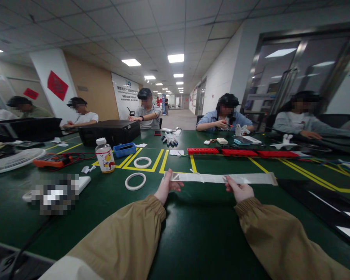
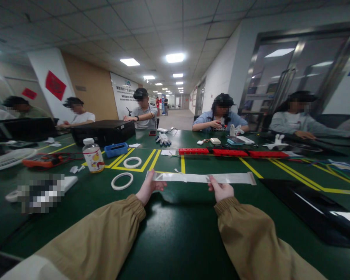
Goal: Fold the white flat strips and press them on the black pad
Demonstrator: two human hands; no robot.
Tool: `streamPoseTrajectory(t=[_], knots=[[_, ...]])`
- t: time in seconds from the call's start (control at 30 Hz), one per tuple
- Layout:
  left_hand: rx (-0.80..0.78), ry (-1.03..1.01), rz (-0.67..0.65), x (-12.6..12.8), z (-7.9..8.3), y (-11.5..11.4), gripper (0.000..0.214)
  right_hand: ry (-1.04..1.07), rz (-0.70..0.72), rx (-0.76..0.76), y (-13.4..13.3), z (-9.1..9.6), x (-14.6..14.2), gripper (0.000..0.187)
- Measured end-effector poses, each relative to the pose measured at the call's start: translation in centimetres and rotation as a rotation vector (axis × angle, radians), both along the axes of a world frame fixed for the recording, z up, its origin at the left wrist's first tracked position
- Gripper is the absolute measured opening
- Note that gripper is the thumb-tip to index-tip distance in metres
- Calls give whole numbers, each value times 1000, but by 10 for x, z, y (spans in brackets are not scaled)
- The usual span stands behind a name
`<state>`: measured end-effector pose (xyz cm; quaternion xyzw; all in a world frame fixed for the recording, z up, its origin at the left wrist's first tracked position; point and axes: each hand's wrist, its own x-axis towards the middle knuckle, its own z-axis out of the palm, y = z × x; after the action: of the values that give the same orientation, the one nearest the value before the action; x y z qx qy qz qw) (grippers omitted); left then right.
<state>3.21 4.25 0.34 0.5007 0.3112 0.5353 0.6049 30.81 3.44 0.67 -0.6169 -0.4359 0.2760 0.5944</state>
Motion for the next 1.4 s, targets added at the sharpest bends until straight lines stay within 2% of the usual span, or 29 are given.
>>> streamPoseTrajectory(t=[0.17,0.27,0.33,0.47,0.53,0.8,1.03,1.27,1.4], knots=[[-24,-70,-93,-7,6,-5,90,-81,-54,24,-9,7,-3,34],[-45,-96,-144,-7,8,-7,89,-108,-69,54,-16,9,-10,32],[-56,-67,-160,-5,8,-7,80,-136,-80,71,-20,11,-14,32],[18,96,-89,0,4,-8,52,-188,-95,95,-24,13,-19,34],[46,159,-64,2,2,-9,46,-189,-85,99,-25,13,-20,34],[88,228,-35,2,-4,-5,49,-231,21,118,-21,11,-17,33],[151,268,140,-1,-4,-1,40,-268,146,92,-11,2,-14,37],[127,263,184,-4,-5,3,39,-358,250,276,-16,-1,-24,46],[130,263,201,-7,-7,6,38,-371,275,250,-18,2,-24,46]])
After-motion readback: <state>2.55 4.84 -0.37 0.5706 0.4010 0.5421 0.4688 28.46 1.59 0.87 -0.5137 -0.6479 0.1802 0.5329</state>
